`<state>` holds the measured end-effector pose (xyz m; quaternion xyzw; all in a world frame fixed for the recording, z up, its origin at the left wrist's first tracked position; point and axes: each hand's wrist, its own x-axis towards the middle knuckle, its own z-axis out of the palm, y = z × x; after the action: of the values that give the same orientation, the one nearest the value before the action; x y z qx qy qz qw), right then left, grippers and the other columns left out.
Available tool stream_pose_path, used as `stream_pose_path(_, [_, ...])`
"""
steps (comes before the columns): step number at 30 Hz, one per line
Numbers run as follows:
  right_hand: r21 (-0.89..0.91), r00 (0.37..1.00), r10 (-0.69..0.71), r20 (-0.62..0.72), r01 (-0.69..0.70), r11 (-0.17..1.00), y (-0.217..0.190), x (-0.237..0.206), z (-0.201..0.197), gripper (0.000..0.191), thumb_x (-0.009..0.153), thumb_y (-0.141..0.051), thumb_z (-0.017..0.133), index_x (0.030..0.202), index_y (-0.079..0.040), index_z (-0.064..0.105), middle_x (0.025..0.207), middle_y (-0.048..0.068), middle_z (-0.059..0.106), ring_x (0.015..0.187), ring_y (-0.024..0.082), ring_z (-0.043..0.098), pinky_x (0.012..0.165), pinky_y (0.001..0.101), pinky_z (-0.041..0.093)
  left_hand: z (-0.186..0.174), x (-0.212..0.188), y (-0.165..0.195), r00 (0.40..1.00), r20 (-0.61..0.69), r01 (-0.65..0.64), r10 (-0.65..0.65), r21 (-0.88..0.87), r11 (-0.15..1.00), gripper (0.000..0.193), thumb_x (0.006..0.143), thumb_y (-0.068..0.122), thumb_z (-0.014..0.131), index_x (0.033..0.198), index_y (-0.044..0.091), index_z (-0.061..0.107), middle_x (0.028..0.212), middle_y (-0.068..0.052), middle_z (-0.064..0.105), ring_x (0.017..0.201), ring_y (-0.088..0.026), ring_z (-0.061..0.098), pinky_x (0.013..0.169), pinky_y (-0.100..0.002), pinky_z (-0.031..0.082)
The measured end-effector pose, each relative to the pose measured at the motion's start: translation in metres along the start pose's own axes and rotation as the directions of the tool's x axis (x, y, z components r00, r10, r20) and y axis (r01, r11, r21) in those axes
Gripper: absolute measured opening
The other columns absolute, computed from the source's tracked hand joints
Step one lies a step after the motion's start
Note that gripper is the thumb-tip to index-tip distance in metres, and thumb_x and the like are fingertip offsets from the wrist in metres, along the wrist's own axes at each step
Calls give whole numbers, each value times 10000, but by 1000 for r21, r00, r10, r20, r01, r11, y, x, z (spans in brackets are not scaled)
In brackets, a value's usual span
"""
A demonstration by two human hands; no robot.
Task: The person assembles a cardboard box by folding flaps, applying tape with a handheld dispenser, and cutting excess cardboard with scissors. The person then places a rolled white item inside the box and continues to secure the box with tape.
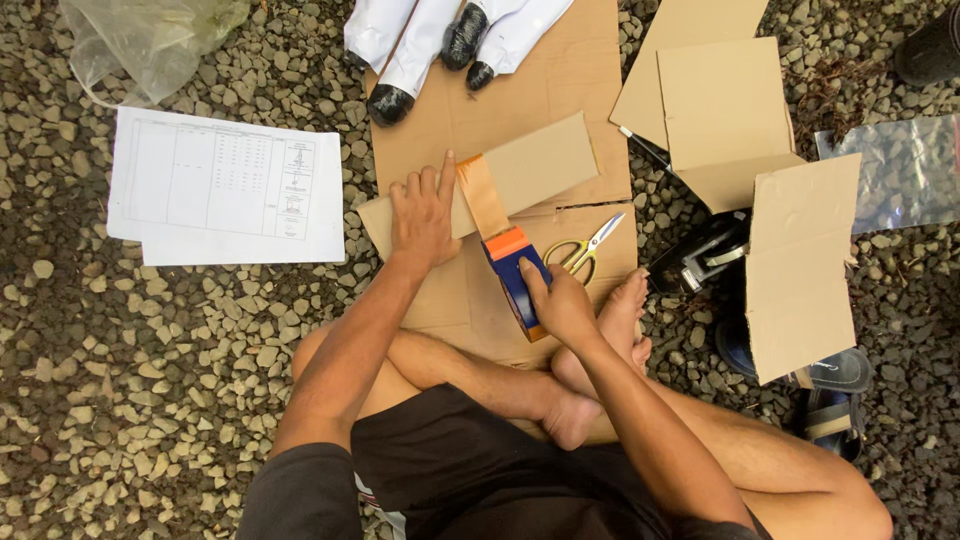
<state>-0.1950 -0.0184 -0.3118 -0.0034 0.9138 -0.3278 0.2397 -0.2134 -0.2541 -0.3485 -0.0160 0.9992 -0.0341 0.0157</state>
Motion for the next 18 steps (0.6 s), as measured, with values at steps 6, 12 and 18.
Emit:
stream_pose_path(6, [-40, 1000, -7, -2, 7, 999, 4, 7, 14, 645, 997, -573, 526, 926, 50, 676, 741, 292, 681, 764, 443, 703, 731, 504, 527, 2, 1, 1, 1000, 18, -1, 2, -28, 1000, 1344, 527, 473, 909, 1611, 39, 244, 1180, -109, 477, 1088, -280, 471, 932, -463, 363])
stream_pose_path(12, [14, 994, -63, -89, 65, 998, -26, 24, 13, 639, 980, -576, 538, 902, 48, 648, 670, 251, 674, 679, 403, 695, 666, 479, 537, -9, 17, -11, 999, 39, -16, 24, -188, 982, 1376, 510, 454, 941, 1592, 16, 212, 1218, -154, 475, 1124, -304, 462, 920, -480, 352])
stream_pose_path(18, [109, 992, -24, -123, 37, 993, -36, 15, -9, 635, 959, -584, 522, 867, 28, 660, 624, 214, 652, 611, 374, 699, 617, 454, 536, -35, 49, -35, 947, 273, 9, 167, -546, 838, 1282, 557, 440, 956, 1562, 41, 268, 1424, -202, 455, 1363, -362, 409, 1052, -540, 339])
